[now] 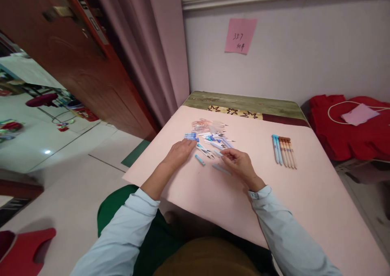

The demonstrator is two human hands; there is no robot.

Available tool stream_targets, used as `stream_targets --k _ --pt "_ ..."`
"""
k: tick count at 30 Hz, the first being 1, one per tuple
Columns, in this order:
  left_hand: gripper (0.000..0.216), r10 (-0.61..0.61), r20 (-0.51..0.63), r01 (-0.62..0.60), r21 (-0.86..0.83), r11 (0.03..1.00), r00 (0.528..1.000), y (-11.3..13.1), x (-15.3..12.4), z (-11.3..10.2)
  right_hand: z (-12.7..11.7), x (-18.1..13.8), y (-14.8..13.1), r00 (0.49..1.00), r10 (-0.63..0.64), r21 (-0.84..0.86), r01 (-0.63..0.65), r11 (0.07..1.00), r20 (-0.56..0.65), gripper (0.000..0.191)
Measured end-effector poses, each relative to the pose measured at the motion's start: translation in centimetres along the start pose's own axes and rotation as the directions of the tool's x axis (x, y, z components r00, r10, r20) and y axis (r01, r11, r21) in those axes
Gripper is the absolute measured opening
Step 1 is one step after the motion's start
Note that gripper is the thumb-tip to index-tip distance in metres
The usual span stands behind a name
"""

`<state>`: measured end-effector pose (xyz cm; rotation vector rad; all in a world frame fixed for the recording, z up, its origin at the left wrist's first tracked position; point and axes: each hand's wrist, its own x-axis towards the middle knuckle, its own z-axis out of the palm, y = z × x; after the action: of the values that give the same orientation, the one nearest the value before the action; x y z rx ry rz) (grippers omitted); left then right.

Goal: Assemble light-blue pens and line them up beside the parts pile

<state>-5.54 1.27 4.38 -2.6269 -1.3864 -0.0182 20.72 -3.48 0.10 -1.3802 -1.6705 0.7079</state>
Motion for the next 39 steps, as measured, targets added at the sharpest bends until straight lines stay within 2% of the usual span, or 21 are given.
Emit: stream_targets --k 5,12,21,25,30,35,39 --pt "0.033 0.007 -0.007 -0.007 -0.008 1.0 1.0 0.3 0.2 -0.2 0.0 0.1 0.2 1.0 -0.018 -0.072 0.018 0.997 0.0 0.023" --pt "0.03 0.018 -0.002 -0.018 -0.007 1.0 1.0 0.6 0.4 -0.2 -0.3 0.1 -0.1 1.0 -0.01 -0.085 0.01 0.996 0.006 0.024" --pt "0.027 0.032 -0.024 -0.035 -0.13 0.991 0.999 1.7 1.3 -0.6 -0.5 0.2 -0.2 1.0 -0.017 -0.132 0.018 0.991 0.009 0.026" --pt "0.024 0.001 -0.09 -0.026 -0.28 0.96 0.996 1.7 1.4 -0.4 -0.5 0.2 -0.2 1.0 -0.018 -0.162 0.02 0.987 0.013 0.025" --pt "0.016 -0.056 -0.187 -0.055 -0.544 0.838 0.981 2.4 1.8 -0.3 -0.2 0.1 -0.2 1.0 -0.002 -0.086 0.004 0.996 0.021 0.025" --pt "0.018 -0.108 -0.189 -0.032 -0.616 0.787 0.976 4.5 2.2 0.1 0.0 0.0 -0.4 0.999 0.001 0.002 -0.001 1.0 0.035 0.027" --pt "0.029 -0.076 -0.189 -0.057 -0.613 0.788 0.979 6.1 2.4 0.8 -0.2 -0.1 -0.4 0.999 0.008 -0.052 -0.005 0.999 0.04 0.024"
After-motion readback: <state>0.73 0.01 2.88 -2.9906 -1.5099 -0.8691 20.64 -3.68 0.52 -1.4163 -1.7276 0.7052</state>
